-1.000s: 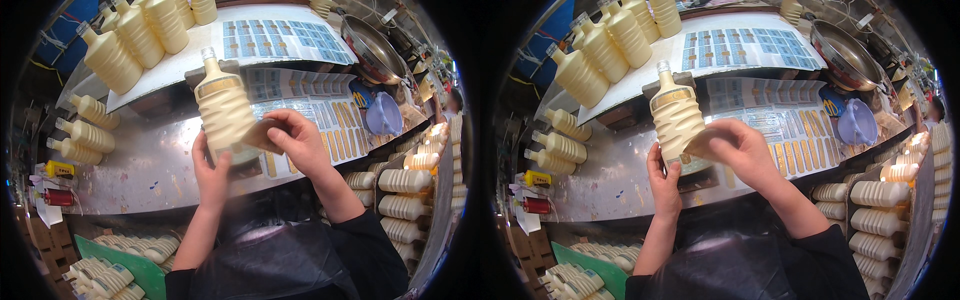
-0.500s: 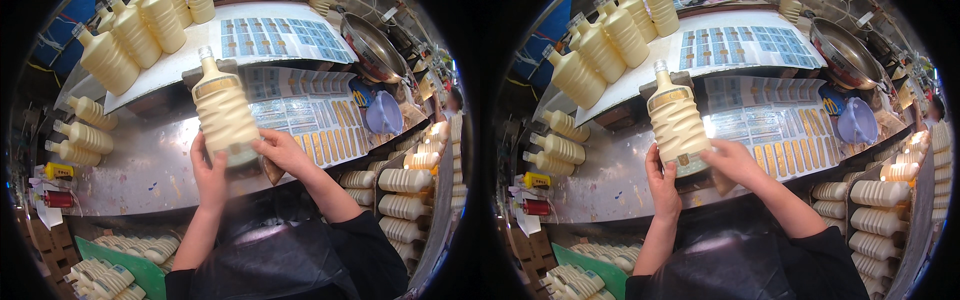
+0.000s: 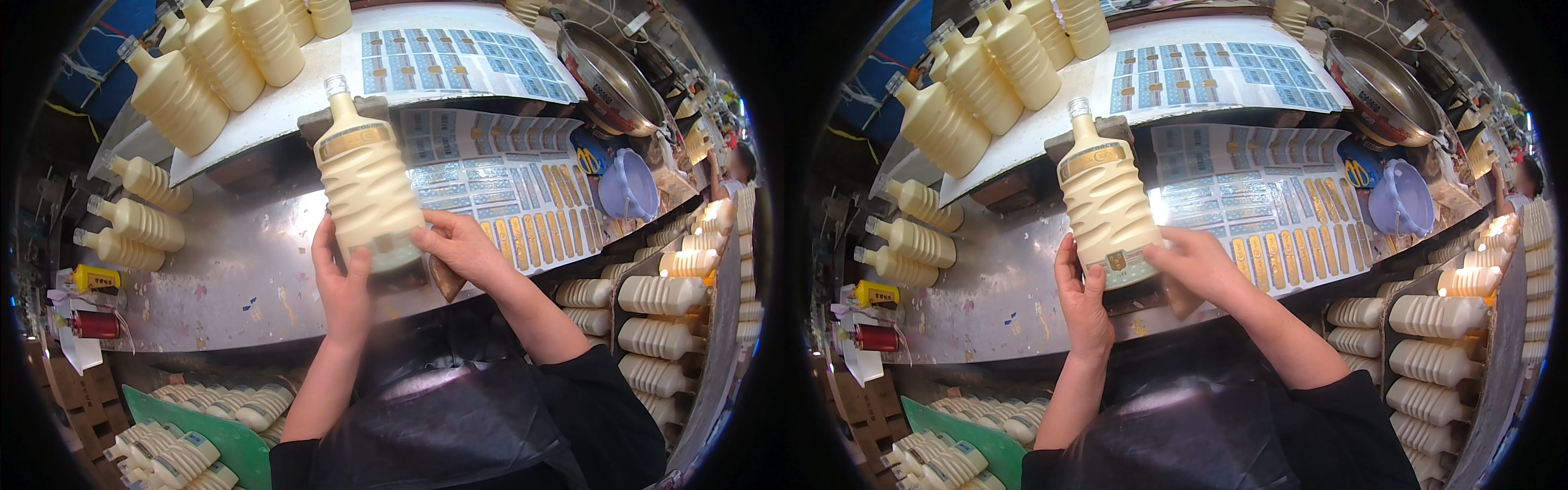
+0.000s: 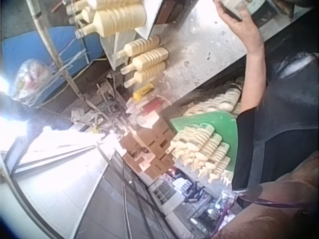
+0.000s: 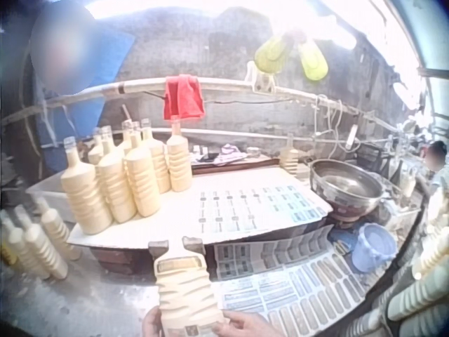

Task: The person repeatedly picks up cream-colored plastic bottles, peels labels from a sheet, and applies them to the bottles' bodies. The labeled bottles are placed on a nearby green tray. The process is repeated for multiple bottles in a consistent sequence.

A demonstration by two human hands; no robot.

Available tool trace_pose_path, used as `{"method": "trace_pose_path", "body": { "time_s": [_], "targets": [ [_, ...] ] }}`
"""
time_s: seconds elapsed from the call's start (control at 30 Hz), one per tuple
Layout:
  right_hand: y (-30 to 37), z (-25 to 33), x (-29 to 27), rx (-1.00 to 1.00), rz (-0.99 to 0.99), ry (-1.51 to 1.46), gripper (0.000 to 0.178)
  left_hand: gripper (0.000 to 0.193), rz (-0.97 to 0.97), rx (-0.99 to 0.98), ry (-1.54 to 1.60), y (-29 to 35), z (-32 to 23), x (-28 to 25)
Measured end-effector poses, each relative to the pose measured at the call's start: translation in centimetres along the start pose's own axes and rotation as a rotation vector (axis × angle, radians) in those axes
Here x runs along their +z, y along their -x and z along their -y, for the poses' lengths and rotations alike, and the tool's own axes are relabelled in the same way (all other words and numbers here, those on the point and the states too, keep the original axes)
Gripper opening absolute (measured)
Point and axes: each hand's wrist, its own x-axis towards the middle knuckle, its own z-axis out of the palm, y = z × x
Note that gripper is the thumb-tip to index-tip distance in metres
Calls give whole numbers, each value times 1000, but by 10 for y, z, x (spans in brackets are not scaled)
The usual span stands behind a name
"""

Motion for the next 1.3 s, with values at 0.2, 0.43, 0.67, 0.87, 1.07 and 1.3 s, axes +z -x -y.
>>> {"method": "trace_pose_path", "body": {
  "time_s": [0.2,0.43,0.67,0.87,1.07,1.3],
  "targets": [
    [3,5,-2,-36,-21,32,42,79,-13,-35,-53,-1,-1,-3],
    [19,42,-6,-306,-241,-18,17,100,35,33,-295,1,-4,-2],
    [20,62,17,-868,-368,846,30,96,8,3,-245,0,-6,2],
    [34,62,26,-917,-304,875,29,99,15,41,-318,1,-3,0],
    [35,56,26,-1236,-423,1049,28,76,12,10,-150,4,-5,-3],
    [49,42,37,-898,-364,887,23,53,-7,47,-24,3,3,-8]
  ]
}}
